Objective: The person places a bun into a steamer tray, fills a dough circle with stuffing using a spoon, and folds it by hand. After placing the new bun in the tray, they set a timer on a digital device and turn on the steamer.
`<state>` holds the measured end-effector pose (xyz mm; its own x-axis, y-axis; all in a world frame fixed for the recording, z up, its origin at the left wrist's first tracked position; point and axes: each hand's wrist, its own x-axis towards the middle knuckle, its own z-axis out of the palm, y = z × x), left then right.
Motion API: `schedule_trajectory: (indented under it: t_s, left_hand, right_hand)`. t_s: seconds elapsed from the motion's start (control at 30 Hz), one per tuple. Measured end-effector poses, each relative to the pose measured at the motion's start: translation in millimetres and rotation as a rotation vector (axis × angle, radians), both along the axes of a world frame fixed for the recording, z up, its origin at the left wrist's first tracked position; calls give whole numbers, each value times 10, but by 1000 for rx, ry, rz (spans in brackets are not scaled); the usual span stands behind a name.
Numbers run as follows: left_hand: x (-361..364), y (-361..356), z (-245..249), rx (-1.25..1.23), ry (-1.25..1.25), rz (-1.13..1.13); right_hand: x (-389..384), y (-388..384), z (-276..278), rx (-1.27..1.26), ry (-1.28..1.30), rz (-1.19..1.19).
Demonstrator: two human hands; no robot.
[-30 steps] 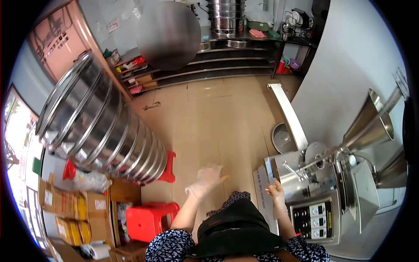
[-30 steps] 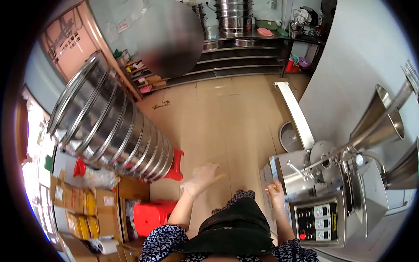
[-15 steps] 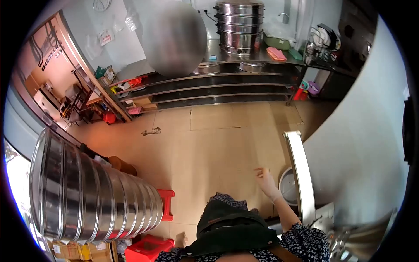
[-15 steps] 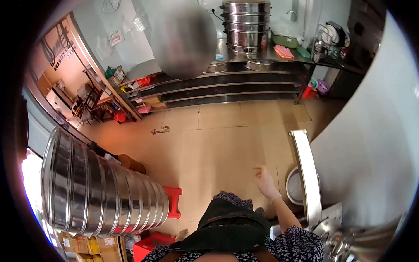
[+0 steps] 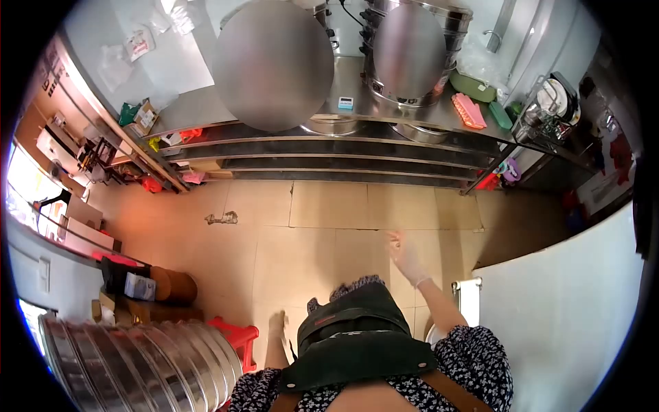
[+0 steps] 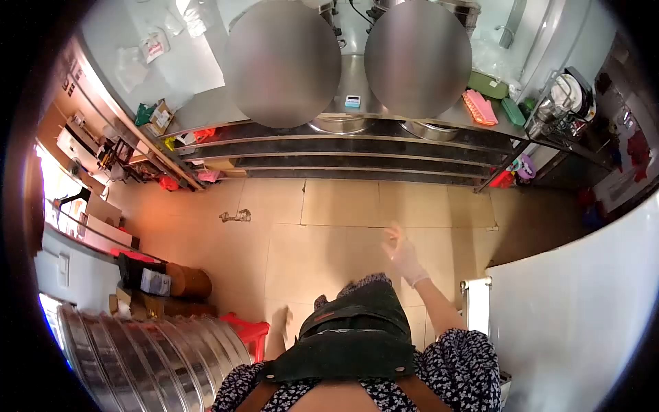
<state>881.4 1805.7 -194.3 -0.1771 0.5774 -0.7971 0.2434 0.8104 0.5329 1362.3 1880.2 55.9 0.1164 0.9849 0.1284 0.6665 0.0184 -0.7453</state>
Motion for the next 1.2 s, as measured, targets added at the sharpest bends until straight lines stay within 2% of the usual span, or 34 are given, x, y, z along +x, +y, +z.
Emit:
schedule_trajectory:
  t_s: [0.03, 0.1, 0.13, 0.23, 0.3, 0.37, 0.4, 0.43, 0.47, 0.5, 0.53, 0.57, 0.6, 0.7, 0.87, 0.9, 0.97, 1.0, 1.03, 1.07, 1.17, 1.2]
  left_hand:
    - [245, 463, 315, 257, -51, 60]
    - [494, 1399, 575, 336, -87, 124]
    - [609, 1735, 715, 380, -108, 169]
    - [900, 2314, 965, 454, -78, 321]
    - [1028, 2339, 798, 443, -45, 384]
    - [1084, 2057, 333, 289, -74, 426]
    - [1177, 1898, 275, 112, 4, 378]
    - [1287, 1724, 187, -44, -86, 452]
    - [1504, 1549, 283, -124, -147, 612]
    - [1646, 1339, 329, -182, -310, 746]
    - [1793, 1193, 355, -332, -387, 841]
    - [2047, 1118, 404, -362, -217, 741]
    - [2247, 1141, 511, -396, -225, 787]
    - [2514, 1136, 600, -428, -229, 826]
    - [2381, 1663, 527, -385, -276, 866]
    - [2293, 1845, 499, -368, -266, 832]
    - [2062, 2424, 608, -230, -102, 431]
    - [2001, 2799, 607, -370, -89, 677]
    - [1901, 3063, 630, -309, -77, 638]
    - [1795, 3267, 637, -199, -89, 630]
    - [1495, 3912, 559, -35, -94, 615]
    - [1405, 4091, 526, 12, -123, 634]
  right_hand:
    - [147, 302, 19, -12, 71, -37]
    - [427, 950, 52, -29, 210, -109]
    - [542, 1302, 107, -44, 196, -125]
    - [821, 2436, 155, -55, 201, -135]
    - [1009, 3362, -141, 8, 283, -115]
    - [1146, 4192, -303, 19, 158, -108]
    - [1164, 4528, -281, 39, 40, -88]
    - [1209, 4875, -361, 135, -47, -45]
    - [1234, 5201, -350, 145, -133, -21]
    - [1251, 5468, -351, 152, -218, 4]
    - [1277, 5686, -384, 161, -240, 25]
    - [1295, 5913, -424, 176, -261, 45]
    - [1300, 6098, -468, 192, -282, 64]
    - [1308, 6399, -478, -6, -323, 66]
    - [1376, 6572, -675, 120, -480, 151]
    - [1389, 6584, -690, 154, -509, 166]
    - [1373, 6634, -663, 136, -469, 159]
    - [1365, 6669, -663, 94, -455, 155]
    - [1336, 6710, -643, 58, -437, 150]
    - [1298, 6730, -445, -234, -407, 143]
    - [1408, 6864, -243, -222, -365, 142]
    - [1460, 6988, -209, -87, -384, 96]
